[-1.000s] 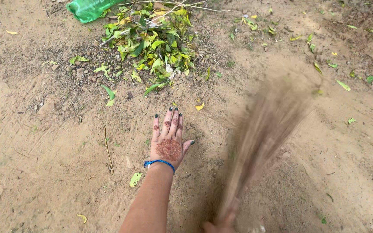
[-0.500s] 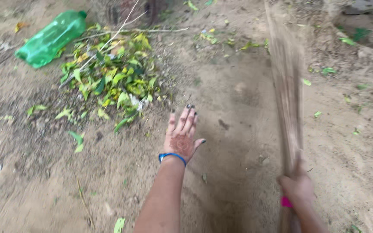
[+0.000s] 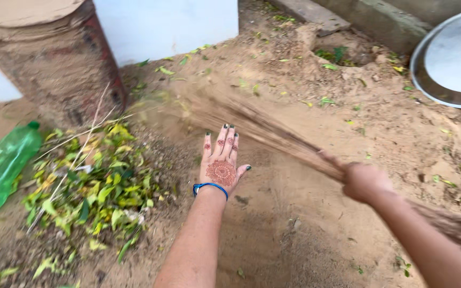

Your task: The person sweeps leaves and debris into a pile using a broom, picks up a stone, and kemudian gathers the leaves and a plastic bottle by hand to place them into a plastic bag.

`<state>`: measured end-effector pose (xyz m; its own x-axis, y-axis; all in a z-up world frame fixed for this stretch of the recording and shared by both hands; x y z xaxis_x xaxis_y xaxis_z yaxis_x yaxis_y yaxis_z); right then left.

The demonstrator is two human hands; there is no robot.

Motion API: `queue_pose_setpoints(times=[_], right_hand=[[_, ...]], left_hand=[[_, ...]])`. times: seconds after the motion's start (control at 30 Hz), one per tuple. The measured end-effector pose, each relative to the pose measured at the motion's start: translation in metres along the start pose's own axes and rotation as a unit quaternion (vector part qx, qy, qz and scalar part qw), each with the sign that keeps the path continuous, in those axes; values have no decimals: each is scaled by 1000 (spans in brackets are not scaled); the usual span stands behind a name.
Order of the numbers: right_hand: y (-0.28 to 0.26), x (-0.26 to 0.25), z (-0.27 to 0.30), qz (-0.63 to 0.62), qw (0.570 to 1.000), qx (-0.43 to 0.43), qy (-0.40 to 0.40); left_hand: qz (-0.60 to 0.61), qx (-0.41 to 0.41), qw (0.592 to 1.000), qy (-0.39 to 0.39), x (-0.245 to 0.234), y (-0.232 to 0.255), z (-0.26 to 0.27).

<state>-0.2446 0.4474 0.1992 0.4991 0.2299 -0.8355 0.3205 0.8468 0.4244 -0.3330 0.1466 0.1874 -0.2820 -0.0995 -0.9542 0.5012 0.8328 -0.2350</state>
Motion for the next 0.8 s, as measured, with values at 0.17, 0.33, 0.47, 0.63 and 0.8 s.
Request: queue_pose_setpoints(times=[0.17,0.33,0.47,0.63,0.8], right_hand=[[176,42,-29,-42,986,160,-7],[322,193,-121,-288,926,235,67],[262,240,-202,-262,926,269,-35],[23,182,-240,-148,978,111,-101],[-9,108,-260,49,991,-123,25]], left_hand=[[67,-17,997,19,23,25,-49],[80,34,996,15,72,61,-67],[83,41,995,-24,110,57,-84],[18,49,992,-116,144,32,-111],[-36,29,987,-154,148,20,-132]])
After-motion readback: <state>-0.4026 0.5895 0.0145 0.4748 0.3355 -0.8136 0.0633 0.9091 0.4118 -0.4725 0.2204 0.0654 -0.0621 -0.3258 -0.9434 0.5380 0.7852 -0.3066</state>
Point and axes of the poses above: each hand's wrist, its own z-axis away from the middle knuckle, its own x-axis out of the palm, y = z × x, the point moved 9 cm from there along -z, towards the middle knuckle, and after that the axes turned 4 degrees about x, right-handed, at the moved point
